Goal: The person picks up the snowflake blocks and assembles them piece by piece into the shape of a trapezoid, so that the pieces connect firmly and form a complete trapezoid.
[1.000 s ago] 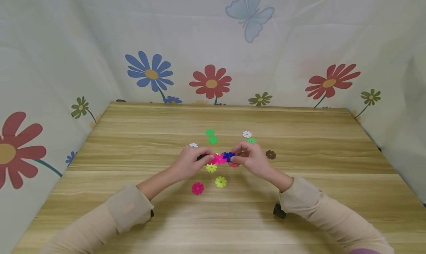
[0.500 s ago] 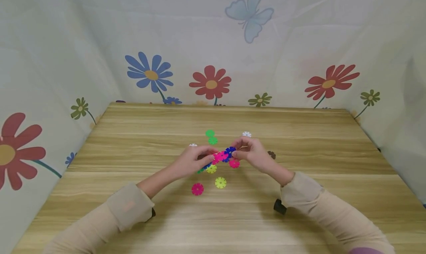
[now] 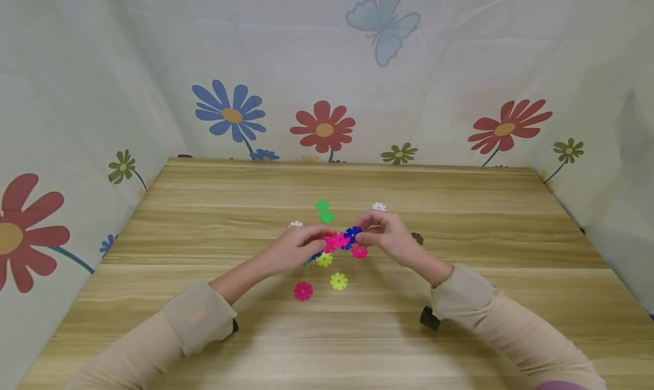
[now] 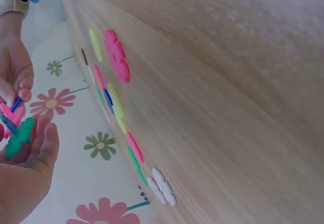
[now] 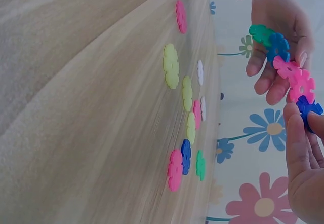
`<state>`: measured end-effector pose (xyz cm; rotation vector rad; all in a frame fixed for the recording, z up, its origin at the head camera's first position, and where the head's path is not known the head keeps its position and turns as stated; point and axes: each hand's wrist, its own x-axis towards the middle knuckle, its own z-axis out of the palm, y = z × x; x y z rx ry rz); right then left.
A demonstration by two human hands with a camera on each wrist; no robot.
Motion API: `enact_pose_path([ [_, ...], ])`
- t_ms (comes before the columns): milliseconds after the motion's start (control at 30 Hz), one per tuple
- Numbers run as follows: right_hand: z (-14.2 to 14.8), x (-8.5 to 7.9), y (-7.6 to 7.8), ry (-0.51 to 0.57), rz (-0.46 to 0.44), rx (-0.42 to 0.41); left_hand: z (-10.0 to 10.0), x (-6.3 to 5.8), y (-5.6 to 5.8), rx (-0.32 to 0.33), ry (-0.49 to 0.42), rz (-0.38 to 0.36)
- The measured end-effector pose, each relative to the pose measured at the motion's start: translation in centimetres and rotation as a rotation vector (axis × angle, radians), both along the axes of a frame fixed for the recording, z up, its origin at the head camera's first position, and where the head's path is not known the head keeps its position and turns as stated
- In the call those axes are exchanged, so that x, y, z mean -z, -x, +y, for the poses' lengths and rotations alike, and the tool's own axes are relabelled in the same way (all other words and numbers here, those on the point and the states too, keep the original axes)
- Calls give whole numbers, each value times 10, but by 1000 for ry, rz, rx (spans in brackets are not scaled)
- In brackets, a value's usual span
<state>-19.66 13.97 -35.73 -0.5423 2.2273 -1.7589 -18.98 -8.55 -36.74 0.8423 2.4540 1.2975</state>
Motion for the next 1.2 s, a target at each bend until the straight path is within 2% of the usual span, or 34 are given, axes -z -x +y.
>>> enact_pose_path([
  [233, -1, 1, 0, 6, 7, -22, 1, 0, 0, 7, -4, -41],
  [567, 1, 0, -2, 13, 5, -34, -1, 3, 0, 49, -33, -16],
  [900, 5, 4, 0, -6, 9, -26, -2, -1, -2, 25, -33, -27],
  [1200, 5, 5, -2, 4, 9, -31, -2, -3, -3, 36, -45, -24],
])
